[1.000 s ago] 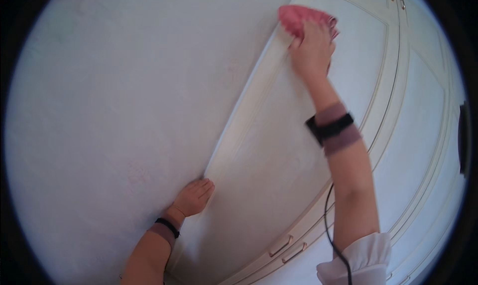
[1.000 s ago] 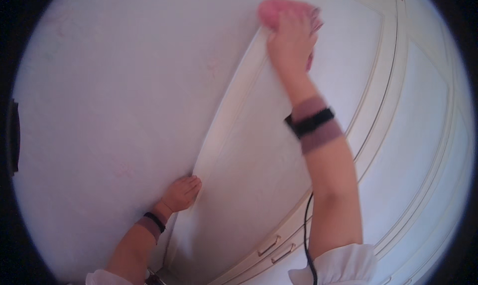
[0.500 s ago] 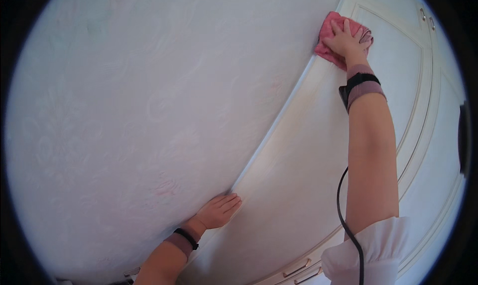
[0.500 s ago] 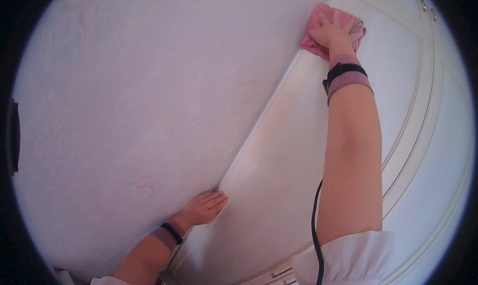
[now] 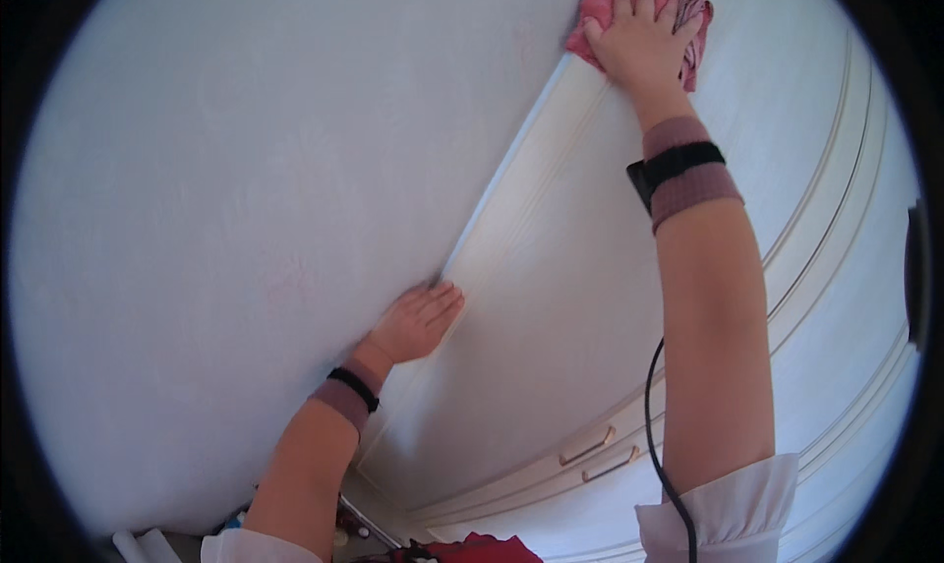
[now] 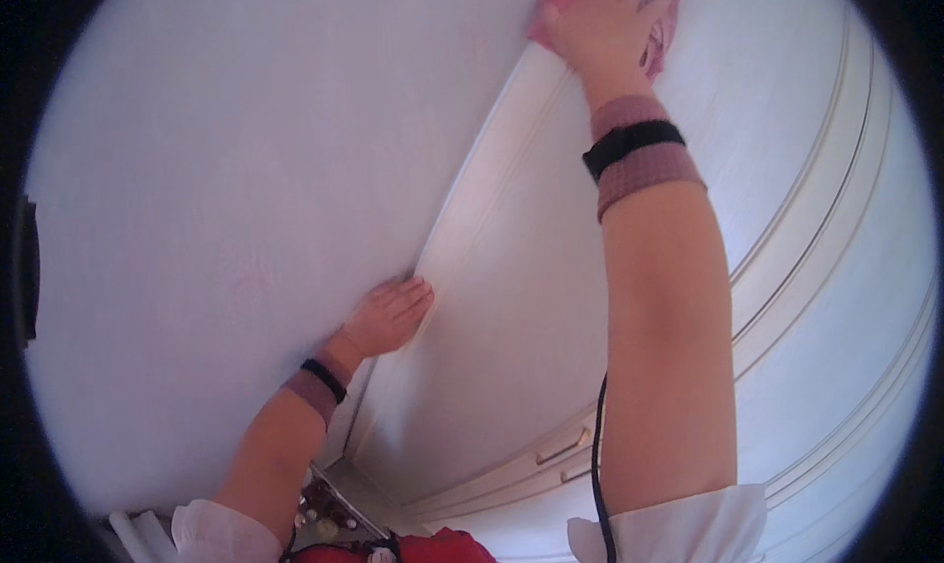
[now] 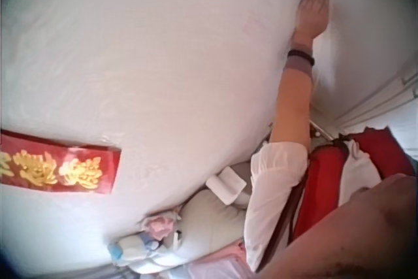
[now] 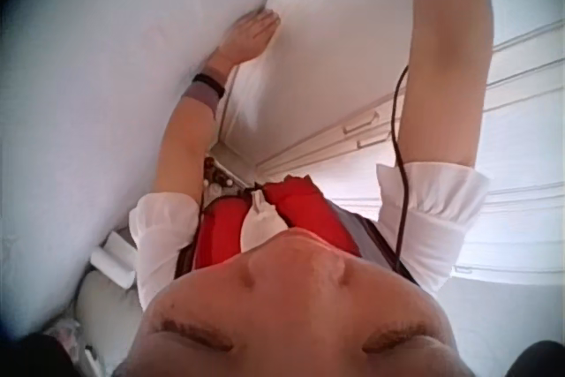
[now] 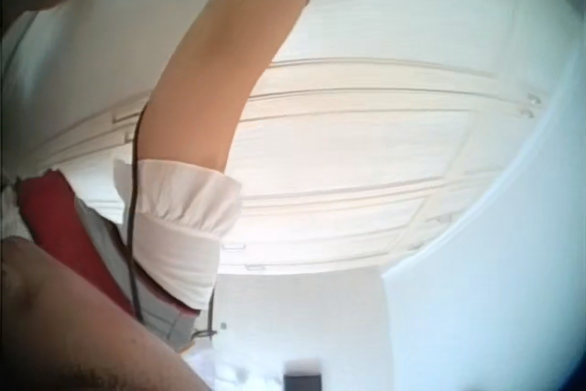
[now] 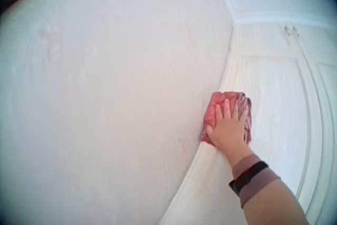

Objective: The person folds a light pink patterned sheet on a bed, smoothing and aligning the edges before stacking it with other bedding. They then pick up a red cloth and wipe the surface of a white wardrobe door.

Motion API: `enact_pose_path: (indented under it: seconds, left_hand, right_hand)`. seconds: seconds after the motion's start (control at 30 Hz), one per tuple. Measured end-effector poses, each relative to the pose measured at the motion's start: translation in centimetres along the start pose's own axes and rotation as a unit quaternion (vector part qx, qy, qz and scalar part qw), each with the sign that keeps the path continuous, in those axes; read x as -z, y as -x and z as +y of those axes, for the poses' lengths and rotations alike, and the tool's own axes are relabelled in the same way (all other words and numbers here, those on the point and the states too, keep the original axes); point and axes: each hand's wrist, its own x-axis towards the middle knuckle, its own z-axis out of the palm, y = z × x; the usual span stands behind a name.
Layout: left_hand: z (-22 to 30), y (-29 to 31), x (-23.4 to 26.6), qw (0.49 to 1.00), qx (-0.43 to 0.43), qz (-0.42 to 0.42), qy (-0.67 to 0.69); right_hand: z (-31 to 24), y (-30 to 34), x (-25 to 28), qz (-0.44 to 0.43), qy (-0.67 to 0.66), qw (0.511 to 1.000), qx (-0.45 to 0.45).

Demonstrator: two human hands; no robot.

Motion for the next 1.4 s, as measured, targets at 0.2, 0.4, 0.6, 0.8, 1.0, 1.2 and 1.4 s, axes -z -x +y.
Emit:
enact_pose_path:
  seconds: [0.2, 0.4, 0.6, 0.8, 1.0, 1.2, 1.4]
  left_hand:
    - [1.2, -2.1, 1.1, 0.988, 0.1, -0.017, 0.117]
    - [1.4, -4.9, 2.8, 0.921, 0.251, 0.096, 0.281]
    - [1.2, -4.1, 2.0, 0.887, 0.315, 0.0, 0.338]
    - [1.2, -3.5, 2.2, 0.927, 0.306, -0.063, 0.208]
    - [1.7, -4.7, 2.9, 0.875, 0.406, -0.159, 0.212]
    - [1.0, -4.8, 2.1, 0.952, 0.278, -0.073, 0.107]
    - [1.6, -4.9, 2.4, 0.928, 0.317, -0.189, 0.055]
  right_hand:
    - [-2.3, 9.8, 1.2, -0.005, 0.054, 0.998, 0.031]
    - [-6.1, 18.8, 1.1, -0.099, -0.088, 0.991, 0.035]
    - [-10.6, 31.6, 1.6, -0.174, -0.218, 0.959, 0.048]
    - [-16.4, 44.4, 1.2, -0.219, -0.241, 0.941, 0.091]
    - [-18.1, 48.5, 2.1, -0.309, -0.292, 0.894, 0.141]
    - [-19.8, 56.1, 3.5, -0.347, -0.365, 0.838, 0.21]
    - [-21.0, 61.6, 5.4, -0.361, -0.284, 0.814, 0.356]
